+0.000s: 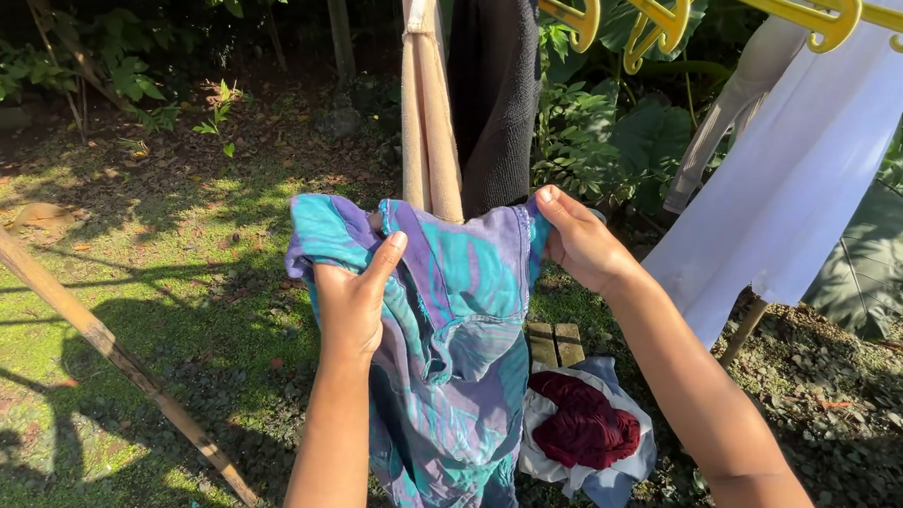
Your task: Hanging various items of laundry on a clothes rack using hangers in an outdoor garden.
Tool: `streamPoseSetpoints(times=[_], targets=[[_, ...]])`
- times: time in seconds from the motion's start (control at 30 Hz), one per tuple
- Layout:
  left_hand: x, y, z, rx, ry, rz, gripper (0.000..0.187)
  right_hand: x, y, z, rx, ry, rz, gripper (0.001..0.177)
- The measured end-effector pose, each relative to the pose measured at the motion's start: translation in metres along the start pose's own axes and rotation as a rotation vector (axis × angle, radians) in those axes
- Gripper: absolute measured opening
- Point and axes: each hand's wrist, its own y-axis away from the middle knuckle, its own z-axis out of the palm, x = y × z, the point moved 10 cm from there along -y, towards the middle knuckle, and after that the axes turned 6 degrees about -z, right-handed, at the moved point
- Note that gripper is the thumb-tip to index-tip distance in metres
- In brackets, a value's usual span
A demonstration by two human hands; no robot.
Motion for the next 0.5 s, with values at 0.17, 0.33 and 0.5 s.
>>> streamPoseSetpoints(times=[0.17,0.33,0.5], targets=[[-0.016,0.003,0.021,-0.045,-0.1,-0.177,0.046,-0.042,0.022,0.051,-0.269,-0.009,-0.071,0.043],[-0.01,-0.001,0.015,-0.052,-0.176,-0.183,0.044,-0.107,0.01,0.044,-0.238,0.8,-0.351,0.035],[0.011,0.004,0.049,-0.174,-0.112,-0.081,0.044,-0.091,0.003,0.065,-0.438,-0.061,-0.083,0.043]])
